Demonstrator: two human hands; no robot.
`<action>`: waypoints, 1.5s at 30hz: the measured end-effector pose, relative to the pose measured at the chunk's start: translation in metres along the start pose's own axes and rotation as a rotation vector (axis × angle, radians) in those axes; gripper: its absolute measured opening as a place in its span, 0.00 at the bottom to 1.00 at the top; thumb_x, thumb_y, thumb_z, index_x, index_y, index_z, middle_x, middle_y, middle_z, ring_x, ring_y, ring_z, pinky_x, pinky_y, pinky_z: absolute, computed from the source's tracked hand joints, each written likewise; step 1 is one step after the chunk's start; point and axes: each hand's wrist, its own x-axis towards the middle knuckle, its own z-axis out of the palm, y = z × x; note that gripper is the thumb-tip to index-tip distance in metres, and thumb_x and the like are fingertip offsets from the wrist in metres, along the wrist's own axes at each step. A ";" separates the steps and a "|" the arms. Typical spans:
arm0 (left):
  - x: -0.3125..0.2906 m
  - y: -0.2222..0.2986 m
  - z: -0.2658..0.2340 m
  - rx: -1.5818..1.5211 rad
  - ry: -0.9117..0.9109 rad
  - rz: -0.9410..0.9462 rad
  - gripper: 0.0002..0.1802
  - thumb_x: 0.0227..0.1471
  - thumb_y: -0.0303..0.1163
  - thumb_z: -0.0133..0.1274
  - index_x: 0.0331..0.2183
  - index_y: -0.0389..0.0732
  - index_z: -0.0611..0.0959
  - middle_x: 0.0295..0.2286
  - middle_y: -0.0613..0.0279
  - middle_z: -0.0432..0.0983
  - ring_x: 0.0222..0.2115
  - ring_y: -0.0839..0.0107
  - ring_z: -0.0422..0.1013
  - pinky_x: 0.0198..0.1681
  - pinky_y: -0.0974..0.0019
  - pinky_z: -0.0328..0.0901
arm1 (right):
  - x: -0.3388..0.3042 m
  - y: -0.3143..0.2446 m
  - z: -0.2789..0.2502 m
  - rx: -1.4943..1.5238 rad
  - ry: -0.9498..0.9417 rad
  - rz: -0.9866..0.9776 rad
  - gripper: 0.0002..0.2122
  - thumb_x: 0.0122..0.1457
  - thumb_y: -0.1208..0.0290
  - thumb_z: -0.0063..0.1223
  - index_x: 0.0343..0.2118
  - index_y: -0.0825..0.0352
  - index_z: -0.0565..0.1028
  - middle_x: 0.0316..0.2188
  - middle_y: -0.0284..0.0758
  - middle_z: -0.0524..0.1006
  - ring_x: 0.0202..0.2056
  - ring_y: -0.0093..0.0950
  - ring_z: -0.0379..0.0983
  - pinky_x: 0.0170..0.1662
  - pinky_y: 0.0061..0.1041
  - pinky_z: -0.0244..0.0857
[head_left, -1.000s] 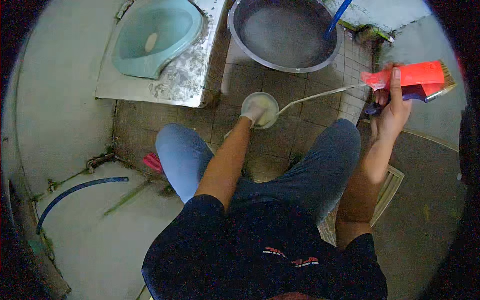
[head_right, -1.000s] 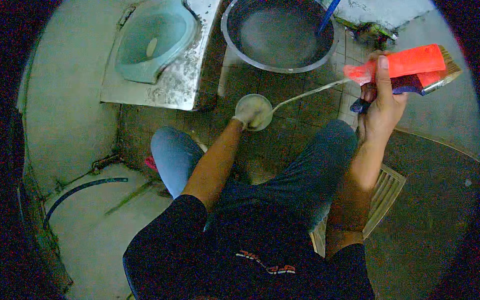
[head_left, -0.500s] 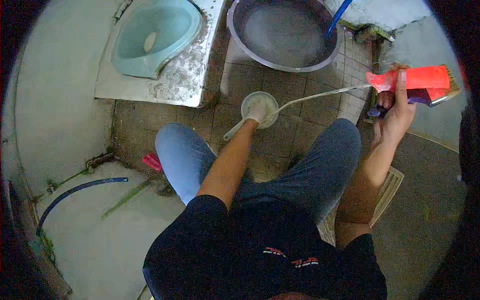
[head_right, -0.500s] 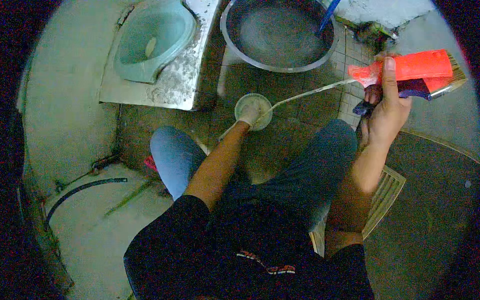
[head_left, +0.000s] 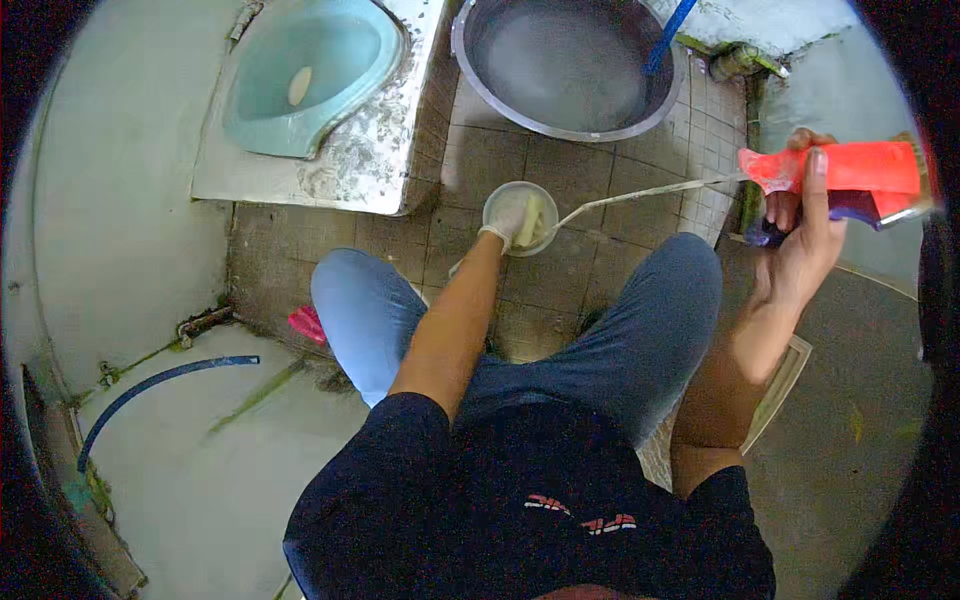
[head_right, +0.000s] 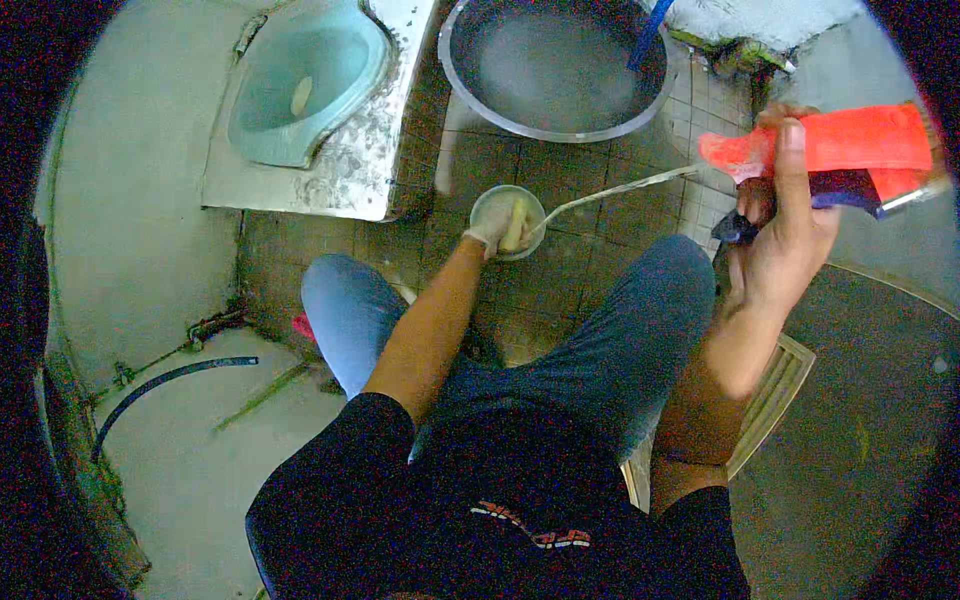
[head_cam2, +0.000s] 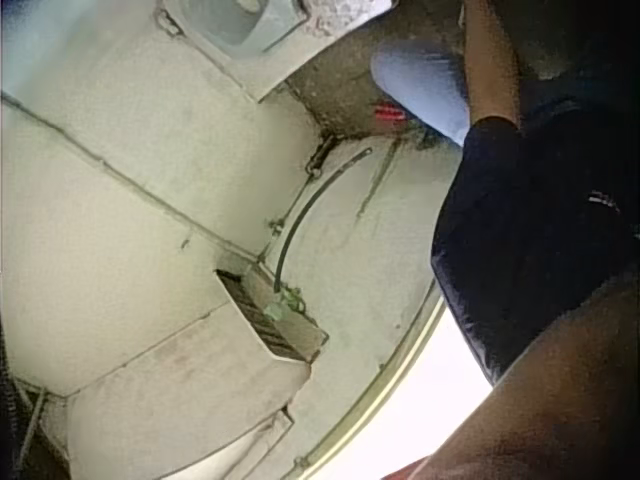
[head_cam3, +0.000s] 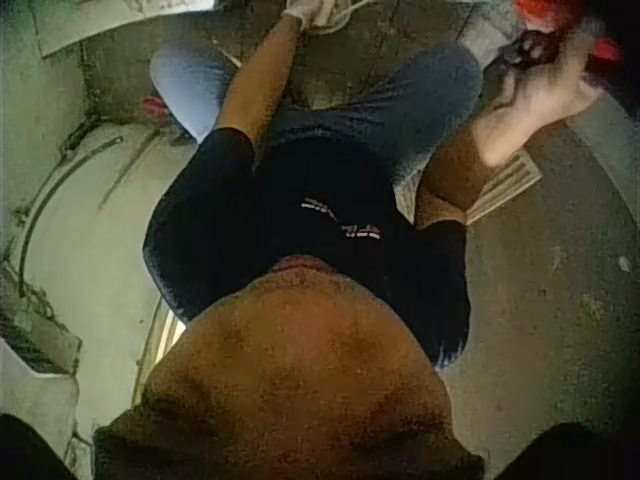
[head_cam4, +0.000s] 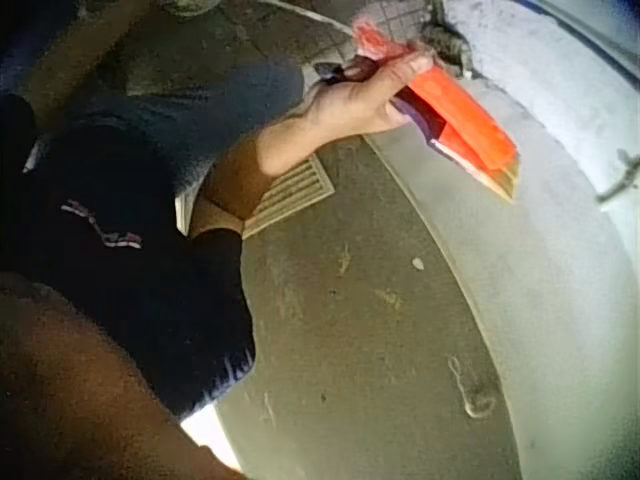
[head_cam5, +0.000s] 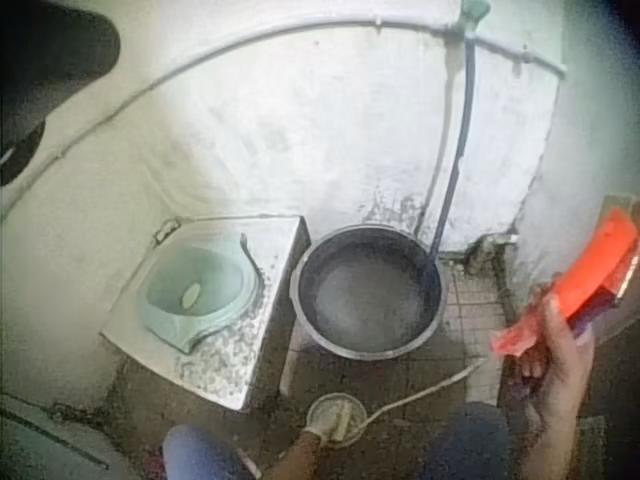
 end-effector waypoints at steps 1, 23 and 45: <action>-0.001 0.003 -0.002 0.084 -0.045 0.059 0.17 0.59 0.43 0.38 0.40 0.40 0.73 0.30 0.57 0.73 0.25 0.67 0.72 0.23 0.66 0.69 | -0.002 -0.003 -0.001 -0.008 0.000 -0.006 0.13 0.57 0.69 0.52 0.41 0.70 0.70 0.34 0.35 0.75 0.15 0.12 0.53 0.19 0.12 0.49; -0.037 0.029 0.011 0.192 0.153 0.151 0.25 0.59 0.48 0.31 0.46 0.41 0.73 0.41 0.55 0.72 0.43 0.66 0.68 0.41 0.59 0.67 | -0.006 -0.013 -0.002 0.001 0.045 -0.029 0.16 0.57 0.66 0.52 0.44 0.70 0.68 0.36 0.37 0.74 0.16 0.12 0.56 0.21 0.11 0.53; -0.348 0.210 0.052 0.546 -0.368 1.196 0.08 0.43 0.24 0.55 0.31 0.33 0.81 0.25 0.58 0.77 0.26 0.67 0.73 0.32 0.67 0.68 | 0.017 -0.038 -0.082 0.187 -0.118 -0.131 0.23 0.55 0.68 0.43 0.51 0.79 0.62 0.21 0.31 0.67 0.16 0.17 0.52 0.38 0.25 0.58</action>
